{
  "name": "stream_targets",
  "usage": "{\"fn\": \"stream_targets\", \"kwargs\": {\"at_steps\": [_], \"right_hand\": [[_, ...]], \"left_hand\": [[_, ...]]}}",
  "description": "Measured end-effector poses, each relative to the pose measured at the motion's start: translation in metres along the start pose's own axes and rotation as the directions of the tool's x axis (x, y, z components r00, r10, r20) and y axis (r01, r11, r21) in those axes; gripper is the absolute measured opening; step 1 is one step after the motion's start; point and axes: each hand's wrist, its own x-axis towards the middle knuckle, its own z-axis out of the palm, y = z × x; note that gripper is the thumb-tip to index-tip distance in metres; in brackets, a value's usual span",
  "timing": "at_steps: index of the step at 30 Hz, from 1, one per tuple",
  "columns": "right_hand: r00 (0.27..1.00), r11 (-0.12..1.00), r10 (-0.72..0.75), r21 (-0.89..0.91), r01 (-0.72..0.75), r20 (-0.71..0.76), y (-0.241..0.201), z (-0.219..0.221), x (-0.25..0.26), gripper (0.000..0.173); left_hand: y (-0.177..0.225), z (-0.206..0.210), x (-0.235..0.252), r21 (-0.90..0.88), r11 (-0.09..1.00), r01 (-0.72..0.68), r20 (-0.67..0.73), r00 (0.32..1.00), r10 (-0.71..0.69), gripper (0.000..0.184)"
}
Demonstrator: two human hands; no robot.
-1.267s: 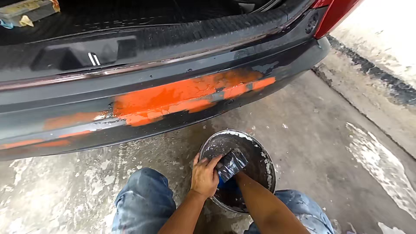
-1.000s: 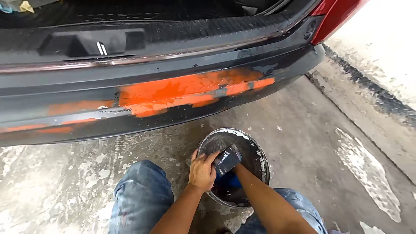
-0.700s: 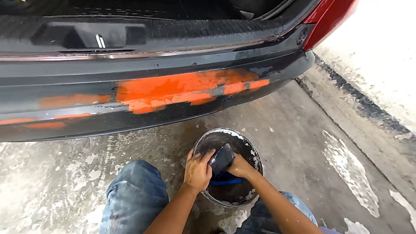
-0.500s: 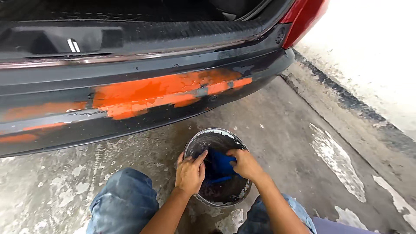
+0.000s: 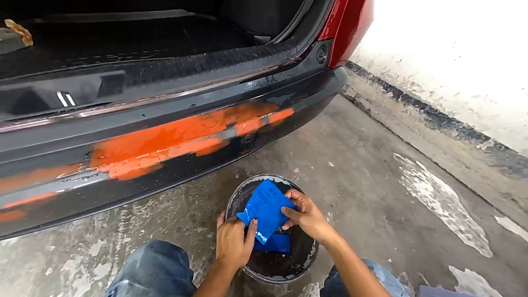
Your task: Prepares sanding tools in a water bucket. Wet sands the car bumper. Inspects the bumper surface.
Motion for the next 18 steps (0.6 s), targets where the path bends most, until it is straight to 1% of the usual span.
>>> {"fn": "stream_targets", "kwargs": {"at_steps": [1,2,3,4,5,6,7,8,9,11,12,13,14,16,17,18], "right_hand": [[0.997,0.988,0.078,-0.134,-0.074,0.022,0.006,-0.001,0.005,0.026],[0.984,0.928,0.176,-0.340,-0.154,0.035,0.013,-0.001,0.011,0.036],[0.962,0.813,0.271,-0.543,-0.210,0.035,0.022,-0.001,0.016,0.047],[0.933,0.680,0.357,-0.695,-0.232,0.037,0.031,0.002,0.021,0.056],[0.898,0.558,0.436,-0.800,-0.221,0.056,0.041,0.007,0.026,0.063],[0.857,0.464,0.507,-0.866,-0.185,0.088,0.052,0.013,0.030,0.069],[0.815,0.396,0.567,-0.908,-0.138,0.123,0.063,0.019,0.035,0.073],[0.786,0.352,0.601,-0.931,-0.097,0.146,0.074,0.026,0.037,0.077],[0.757,0.309,0.637,-0.947,-0.081,0.144,0.079,0.033,0.038,0.084],[0.723,0.205,0.686,-0.975,-0.086,0.080,0.075,0.043,0.037,0.096],[0.717,0.180,0.695,-0.979,-0.094,0.059,0.073,0.046,0.035,0.097],[0.710,0.171,0.702,-0.981,-0.093,0.055,0.072,0.047,0.033,0.094],[0.693,0.171,0.718,-0.982,-0.081,0.068,0.071,0.048,0.032,0.087],[0.652,0.200,0.750,-0.977,-0.067,0.109,0.069,0.048,0.031,0.064],[0.640,0.224,0.759,-0.971,-0.080,0.122,0.068,0.047,0.032,0.056],[0.639,0.258,0.758,-0.959,-0.116,0.127,0.068,0.044,0.034,0.053]], "left_hand": [[0.000,0.002,0.001,-0.003,1.000,0.010,-0.019,1.000,-0.010,0.059],[0.000,0.003,0.002,-0.003,1.000,0.015,-0.032,0.999,-0.015,0.057],[0.000,0.003,0.001,0.001,1.000,0.017,-0.039,0.999,-0.017,0.056],[0.000,0.003,0.001,0.003,1.000,0.021,-0.039,0.999,-0.021,0.055],[0.000,0.003,0.001,0.009,1.000,0.023,-0.035,0.999,-0.023,0.055],[0.000,0.002,0.000,0.012,1.000,0.026,-0.030,0.999,-0.026,0.055],[0.000,0.002,0.001,0.013,1.000,0.028,-0.028,0.999,-0.027,0.055],[0.000,0.002,0.001,0.014,1.000,0.028,-0.030,0.999,-0.027,0.055],[-0.001,0.003,0.000,0.012,1.000,0.024,-0.037,0.999,-0.023,0.054],[-0.002,0.003,0.001,-0.001,1.000,0.021,-0.054,0.998,-0.021,0.053],[-0.002,0.004,0.001,-0.013,1.000,0.019,-0.062,0.998,-0.019,0.053],[-0.003,0.005,0.001,-0.026,1.000,0.015,-0.076,0.997,-0.016,0.052],[-0.004,0.006,0.001,-0.040,0.999,0.010,-0.091,0.996,-0.013,0.052],[-0.005,0.008,0.000,-0.065,0.998,0.000,-0.113,0.994,-0.008,0.052],[-0.005,0.008,0.000,-0.076,0.997,-0.002,-0.120,0.993,-0.007,0.053],[-0.005,0.008,0.000,-0.082,0.997,-0.005,-0.128,0.992,-0.006,0.054]]}}
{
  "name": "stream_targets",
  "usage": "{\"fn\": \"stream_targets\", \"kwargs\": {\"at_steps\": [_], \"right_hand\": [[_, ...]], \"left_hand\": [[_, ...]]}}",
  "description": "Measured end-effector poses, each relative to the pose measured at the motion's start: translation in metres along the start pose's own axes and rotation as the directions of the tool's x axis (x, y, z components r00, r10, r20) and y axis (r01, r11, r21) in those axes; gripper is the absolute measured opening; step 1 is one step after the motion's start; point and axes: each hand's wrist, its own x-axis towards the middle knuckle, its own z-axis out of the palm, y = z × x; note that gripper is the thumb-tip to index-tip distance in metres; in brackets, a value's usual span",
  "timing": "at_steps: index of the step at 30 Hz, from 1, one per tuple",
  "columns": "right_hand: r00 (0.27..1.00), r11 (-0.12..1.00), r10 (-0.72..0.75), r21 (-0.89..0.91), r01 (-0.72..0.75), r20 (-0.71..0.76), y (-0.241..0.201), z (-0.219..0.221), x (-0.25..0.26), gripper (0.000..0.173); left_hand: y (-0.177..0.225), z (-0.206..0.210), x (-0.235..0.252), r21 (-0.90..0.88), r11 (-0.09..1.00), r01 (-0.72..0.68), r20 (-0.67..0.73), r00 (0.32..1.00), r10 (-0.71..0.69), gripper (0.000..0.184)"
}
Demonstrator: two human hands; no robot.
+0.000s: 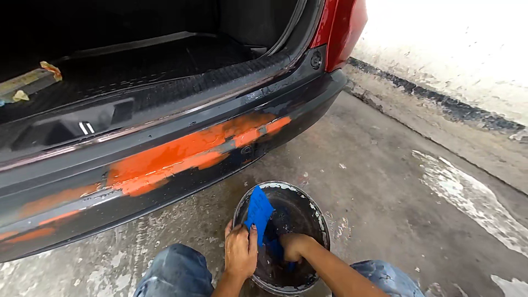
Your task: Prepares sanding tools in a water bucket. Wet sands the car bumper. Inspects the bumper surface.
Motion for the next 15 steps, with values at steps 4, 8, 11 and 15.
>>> {"fn": "stream_targets", "kwargs": {"at_steps": [4,8,11,15], "right_hand": [[0.994,0.942,0.016,0.334,0.021,-0.107,0.016,-0.020,-0.027,0.050],[0.957,0.585,0.008,0.777,0.232,-0.291,0.045,-0.027,-0.074,0.039],[0.924,0.025,0.040,0.925,0.379,-0.379,0.047,-0.024,-0.088,0.038],[0.905,-0.298,0.027,0.861,0.413,-0.425,0.015,-0.018,-0.082,0.042]], "left_hand": [[-0.003,0.003,0.000,-0.016,1.000,-0.006,-0.035,0.999,0.005,0.052],[-0.002,0.003,-0.002,-0.024,0.999,-0.022,-0.063,0.998,0.020,0.054],[-0.002,0.003,-0.002,-0.012,0.997,-0.078,-0.083,0.994,0.077,0.057],[0.001,0.000,-0.004,0.062,0.981,-0.184,-0.125,0.974,0.190,0.057]]}}
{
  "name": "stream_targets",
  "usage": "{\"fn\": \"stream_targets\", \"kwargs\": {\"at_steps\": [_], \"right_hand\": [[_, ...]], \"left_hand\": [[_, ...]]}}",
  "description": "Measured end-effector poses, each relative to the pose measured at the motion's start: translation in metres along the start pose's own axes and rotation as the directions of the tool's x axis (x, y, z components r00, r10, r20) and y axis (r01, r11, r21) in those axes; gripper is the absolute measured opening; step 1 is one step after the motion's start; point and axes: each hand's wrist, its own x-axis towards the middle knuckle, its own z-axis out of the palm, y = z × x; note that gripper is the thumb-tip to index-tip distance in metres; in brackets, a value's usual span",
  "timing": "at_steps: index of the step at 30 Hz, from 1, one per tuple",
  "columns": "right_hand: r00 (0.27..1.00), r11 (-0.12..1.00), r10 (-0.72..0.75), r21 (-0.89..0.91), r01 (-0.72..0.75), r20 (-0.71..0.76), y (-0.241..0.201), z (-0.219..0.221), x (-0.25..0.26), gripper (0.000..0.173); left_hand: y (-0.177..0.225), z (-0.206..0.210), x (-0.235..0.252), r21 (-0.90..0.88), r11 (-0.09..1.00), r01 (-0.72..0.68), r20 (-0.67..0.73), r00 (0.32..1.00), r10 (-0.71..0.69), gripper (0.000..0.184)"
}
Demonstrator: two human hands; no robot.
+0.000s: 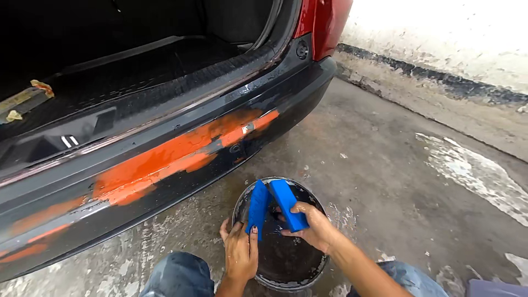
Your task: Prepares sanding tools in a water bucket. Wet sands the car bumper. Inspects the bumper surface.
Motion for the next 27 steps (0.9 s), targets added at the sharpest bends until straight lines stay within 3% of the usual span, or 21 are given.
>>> {"fn": "stream_targets", "kwargs": {"at_steps": [3,6,9,11,13,14,15,17,19,20,22,24,27], "right_hand": [[0.998,0.996,-0.012,0.094,0.006,0.069,0.013,0.019,0.000,0.040],[0.984,0.981,-0.168,0.111,0.161,0.063,0.010,0.024,-0.001,0.037],[0.935,0.937,-0.340,-0.051,0.346,0.104,-0.001,0.013,0.004,0.034],[0.887,0.867,-0.408,-0.211,0.451,0.216,-0.009,-0.001,0.006,0.032],[0.842,0.799,-0.402,-0.311,0.515,0.361,-0.017,-0.014,0.004,0.030],[0.823,0.769,-0.387,-0.347,0.537,0.416,-0.020,-0.017,0.001,0.030],[0.809,0.743,-0.370,-0.376,0.553,0.457,-0.022,-0.018,-0.001,0.032],[0.788,0.693,-0.354,-0.424,0.582,0.504,-0.022,-0.015,-0.003,0.031],[0.792,0.648,-0.390,-0.471,0.598,0.470,-0.019,-0.010,-0.003,0.022],[0.793,0.624,-0.444,-0.491,0.608,0.418,-0.016,-0.007,-0.002,0.019],[0.734,0.527,-0.615,-0.543,0.654,0.287,-0.008,-0.005,0.003,0.020],[0.603,0.403,-0.777,-0.593,0.698,0.182,-0.003,-0.006,0.005,0.017],[0.486,0.341,-0.872,-0.630,0.698,0.066,-0.002,-0.002,-0.002,0.018]], "left_hand": [[0.001,-0.001,0.000,0.011,0.995,-0.094,-0.005,0.996,0.094,0.056],[0.000,-0.003,0.000,-0.030,0.979,-0.203,0.052,0.977,0.205,0.053],[-0.005,-0.009,0.002,-0.195,0.960,-0.200,0.139,0.964,0.229,0.067],[-0.010,-0.011,0.007,-0.453,0.892,-0.016,0.154,0.983,0.095,0.075],[-0.007,-0.022,0.025,-0.734,0.638,0.233,0.250,0.966,-0.065,0.084],[-0.002,-0.033,0.037,-0.767,0.520,0.377,0.375,0.920,-0.113,0.096],[0.004,-0.043,0.048,-0.715,0.486,0.503,0.508,0.851,-0.134,0.099],[0.014,-0.058,0.062,-0.542,0.485,0.686,0.728,0.672,-0.136,0.079],[0.026,-0.056,0.069,-0.473,0.486,0.734,0.807,0.583,-0.094,0.046],[0.030,-0.053,0.068,-0.469,0.495,0.731,0.817,0.572,-0.072,0.034],[0.036,-0.048,0.061,-0.498,0.504,0.706,0.779,0.619,-0.097,0.032],[0.041,-0.041,0.048,-0.546,0.520,0.658,0.662,0.718,-0.214,0.036],[0.049,-0.025,0.033,-0.593,0.552,0.586,0.471,0.809,-0.352,0.041]]}}
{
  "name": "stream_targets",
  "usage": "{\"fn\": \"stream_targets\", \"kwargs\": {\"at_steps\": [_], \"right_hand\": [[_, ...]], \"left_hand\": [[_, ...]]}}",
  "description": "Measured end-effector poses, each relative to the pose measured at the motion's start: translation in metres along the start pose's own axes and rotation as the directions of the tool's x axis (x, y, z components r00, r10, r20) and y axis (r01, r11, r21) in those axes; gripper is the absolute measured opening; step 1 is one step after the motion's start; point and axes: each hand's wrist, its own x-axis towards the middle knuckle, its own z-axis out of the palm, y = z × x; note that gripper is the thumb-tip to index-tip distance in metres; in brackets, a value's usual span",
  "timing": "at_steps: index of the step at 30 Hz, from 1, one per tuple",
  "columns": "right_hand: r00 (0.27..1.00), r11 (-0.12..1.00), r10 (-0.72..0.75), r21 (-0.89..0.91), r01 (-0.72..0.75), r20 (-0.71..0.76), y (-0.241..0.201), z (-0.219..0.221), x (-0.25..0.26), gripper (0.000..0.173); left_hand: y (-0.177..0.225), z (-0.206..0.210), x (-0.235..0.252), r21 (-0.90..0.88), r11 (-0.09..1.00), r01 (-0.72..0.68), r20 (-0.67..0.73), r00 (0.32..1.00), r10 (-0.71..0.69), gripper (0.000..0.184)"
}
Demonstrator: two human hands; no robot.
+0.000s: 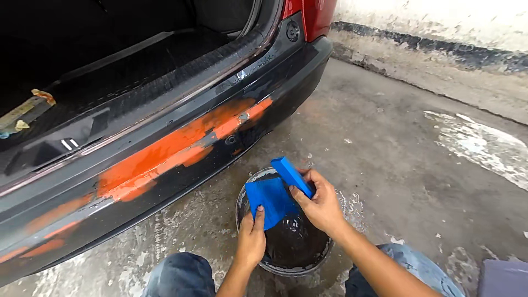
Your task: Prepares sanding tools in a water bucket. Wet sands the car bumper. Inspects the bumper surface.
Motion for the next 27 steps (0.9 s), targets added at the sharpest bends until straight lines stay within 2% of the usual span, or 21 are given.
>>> {"fn": "stream_targets", "kwargs": {"at_steps": [1,4,6,8,13,16,19,20,22,27], "right_hand": [[1.000,1.000,0.012,0.025,-0.012,0.003,-0.003,0.002,-0.003,0.024],[0.984,0.991,0.082,0.095,-0.098,0.159,-0.011,0.014,-0.017,0.048],[0.967,0.996,0.088,0.006,-0.092,0.238,-0.012,0.022,-0.025,0.069],[0.959,0.995,0.090,-0.059,-0.077,0.270,-0.014,0.027,-0.029,0.078],[0.969,0.989,0.135,-0.090,-0.118,0.207,-0.017,0.026,-0.027,0.067],[0.978,0.992,0.115,-0.079,-0.103,0.171,-0.008,0.024,-0.024,0.062],[0.987,0.999,0.041,0.016,-0.044,0.155,0.006,0.025,-0.019,0.051],[0.986,0.998,0.019,0.063,-0.030,0.167,0.010,0.025,-0.018,0.052],[0.968,0.987,0.033,0.141,-0.070,0.248,0.013,0.026,-0.017,0.068],[0.866,0.947,0.161,0.174,-0.271,0.474,0.005,0.024,-0.010,0.087]], "left_hand": [[-0.002,0.007,-0.002,0.018,1.000,-0.025,-0.037,0.999,0.026,0.042],[-0.006,0.030,-0.006,0.152,0.982,-0.113,-0.076,0.989,0.126,0.045],[-0.004,0.042,-0.009,0.274,0.945,-0.177,-0.061,0.978,0.200,0.051],[-0.005,0.048,-0.012,0.343,0.914,-0.217,-0.068,0.965,0.255,0.057],[-0.008,0.053,-0.011,0.351,0.893,-0.281,-0.179,0.916,0.359,0.057],[-0.007,0.053,-0.012,0.355,0.876,-0.327,-0.153,0.904,0.399,0.056],[-0.009,0.054,-0.012,0.330,0.864,-0.382,-0.063,0.904,0.423,0.057],[-0.009,0.054,-0.013,0.337,0.853,-0.399,-0.023,0.902,0.431,0.058],[-0.005,0.056,-0.014,0.400,0.825,-0.399,0.027,0.905,0.425,0.065],[0.007,0.053,-0.014,0.577,0.769,-0.274,0.000,0.942,0.335,0.071]]}}
